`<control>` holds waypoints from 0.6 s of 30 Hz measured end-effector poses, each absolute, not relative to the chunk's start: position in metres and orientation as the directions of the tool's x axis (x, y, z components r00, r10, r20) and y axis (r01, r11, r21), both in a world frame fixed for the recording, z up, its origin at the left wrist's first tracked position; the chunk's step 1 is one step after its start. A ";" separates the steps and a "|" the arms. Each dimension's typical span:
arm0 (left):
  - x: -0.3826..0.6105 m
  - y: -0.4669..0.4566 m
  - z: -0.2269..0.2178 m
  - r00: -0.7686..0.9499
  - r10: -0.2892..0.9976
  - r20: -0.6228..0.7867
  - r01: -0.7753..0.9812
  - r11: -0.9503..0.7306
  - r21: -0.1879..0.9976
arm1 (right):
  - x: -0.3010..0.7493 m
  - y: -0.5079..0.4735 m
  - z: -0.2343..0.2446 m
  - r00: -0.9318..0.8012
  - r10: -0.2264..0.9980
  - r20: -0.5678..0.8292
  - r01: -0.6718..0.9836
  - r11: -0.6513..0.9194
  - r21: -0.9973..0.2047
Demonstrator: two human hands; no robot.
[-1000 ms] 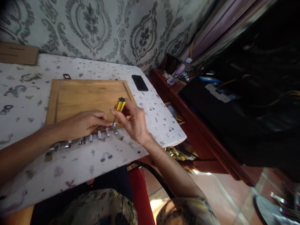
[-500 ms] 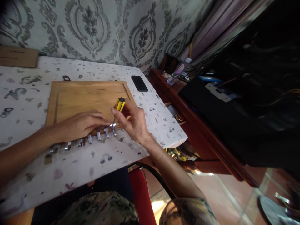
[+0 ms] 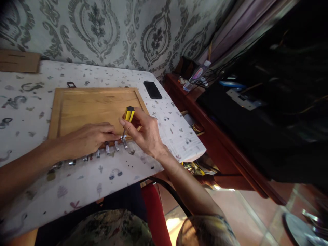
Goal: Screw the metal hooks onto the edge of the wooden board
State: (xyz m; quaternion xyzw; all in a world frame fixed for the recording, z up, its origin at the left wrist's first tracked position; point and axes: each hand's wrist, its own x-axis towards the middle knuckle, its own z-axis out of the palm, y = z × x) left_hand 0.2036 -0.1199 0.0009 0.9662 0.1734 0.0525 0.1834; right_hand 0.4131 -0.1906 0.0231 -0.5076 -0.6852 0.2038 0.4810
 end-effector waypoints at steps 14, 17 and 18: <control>0.202 -0.120 -0.004 0.944 0.307 0.120 0.240 -0.890 0.388 | 0.423 -0.212 0.031 0.083 0.923 0.376 0.487 0.292 -0.823; 0.203 -0.122 -0.005 0.939 0.319 0.129 0.249 -0.889 0.385 | 0.424 -0.215 0.024 0.150 0.911 0.385 0.468 0.278 -0.839; 0.203 -0.122 -0.005 0.939 0.320 0.127 0.251 -0.889 0.383 | 0.423 -0.216 0.022 0.197 0.889 0.414 0.472 0.284 -0.835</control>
